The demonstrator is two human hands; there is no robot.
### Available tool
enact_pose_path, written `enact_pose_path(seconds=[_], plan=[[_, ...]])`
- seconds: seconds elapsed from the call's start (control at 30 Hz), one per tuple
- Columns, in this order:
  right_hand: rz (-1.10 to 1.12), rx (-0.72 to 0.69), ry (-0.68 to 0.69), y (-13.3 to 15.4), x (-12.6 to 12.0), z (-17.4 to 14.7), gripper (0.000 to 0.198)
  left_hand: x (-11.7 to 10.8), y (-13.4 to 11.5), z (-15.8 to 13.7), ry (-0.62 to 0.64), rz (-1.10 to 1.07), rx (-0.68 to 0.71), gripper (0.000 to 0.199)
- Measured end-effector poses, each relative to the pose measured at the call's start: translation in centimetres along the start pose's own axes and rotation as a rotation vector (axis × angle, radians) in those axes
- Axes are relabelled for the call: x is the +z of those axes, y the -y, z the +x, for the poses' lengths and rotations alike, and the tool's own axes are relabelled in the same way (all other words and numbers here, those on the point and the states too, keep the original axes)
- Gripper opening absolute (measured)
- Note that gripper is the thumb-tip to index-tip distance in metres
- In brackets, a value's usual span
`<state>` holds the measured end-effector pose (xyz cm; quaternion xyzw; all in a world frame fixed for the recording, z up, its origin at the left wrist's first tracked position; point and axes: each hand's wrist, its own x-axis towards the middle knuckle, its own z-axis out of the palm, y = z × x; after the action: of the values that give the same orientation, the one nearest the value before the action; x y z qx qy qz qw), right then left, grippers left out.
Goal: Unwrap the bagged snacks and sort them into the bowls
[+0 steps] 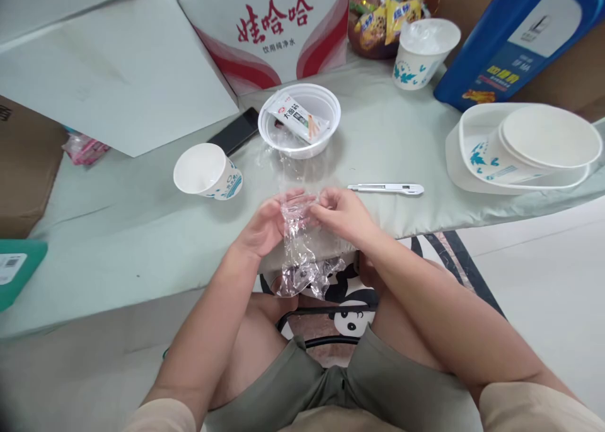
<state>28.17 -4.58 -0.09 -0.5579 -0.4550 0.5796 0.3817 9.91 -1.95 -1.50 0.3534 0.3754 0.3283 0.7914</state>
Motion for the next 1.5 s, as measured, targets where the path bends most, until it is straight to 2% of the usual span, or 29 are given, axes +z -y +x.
enact_pose_path(seconds=[0.13,0.2,0.4,0.53,0.63,0.9,1.07,1.27,1.33,1.43,1.5], plan=[[-0.023,0.012,0.009,-0.1,-0.1,0.1,0.056,-0.5,0.1,0.1,-0.153,0.237,0.016,0.028],[0.013,0.008,-0.008,-0.1,-0.4,0.1,0.059,-1.0,-0.2,0.0,-0.171,0.276,0.028,0.020],[-0.023,-0.092,-0.116,-0.2,-0.4,-0.1,0.052,-1.8,-1.0,-0.2,-0.168,0.183,0.116,0.023],[-0.085,-0.103,-0.069,-0.4,-0.3,0.0,0.053,-1.6,-1.1,-0.1,-0.134,0.061,0.083,0.034],[-0.094,-0.097,-0.024,-0.6,-0.2,0.2,0.055,-1.6,-1.2,0.0,-0.111,0.064,0.048,0.045],[-0.121,-0.106,0.010,-0.5,-0.1,0.2,0.055,-1.7,-1.2,0.0,-0.277,0.185,0.131,0.032],[-0.117,-0.113,-0.008,-0.3,-0.3,0.0,0.056,-2.0,-1.0,0.1,-0.313,0.224,0.198,0.028],[-0.133,-0.123,-0.056,0.0,-0.6,-0.3,0.054,-2.5,-0.7,0.2,-0.382,0.275,0.215,0.026],[-0.125,-0.120,-0.058,0.0,-0.7,-0.3,0.054,-2.2,-0.7,0.0,-0.448,0.305,0.290,0.022],[-0.124,-0.126,-0.077,-0.2,-0.7,-0.2,0.053,-1.1,-0.7,-0.5,-0.592,0.375,0.522,0.022],[-0.142,-0.145,-0.081,-0.4,-0.7,0.0,0.053,-0.3,-0.6,-0.8,-0.609,0.447,0.581,0.023]])
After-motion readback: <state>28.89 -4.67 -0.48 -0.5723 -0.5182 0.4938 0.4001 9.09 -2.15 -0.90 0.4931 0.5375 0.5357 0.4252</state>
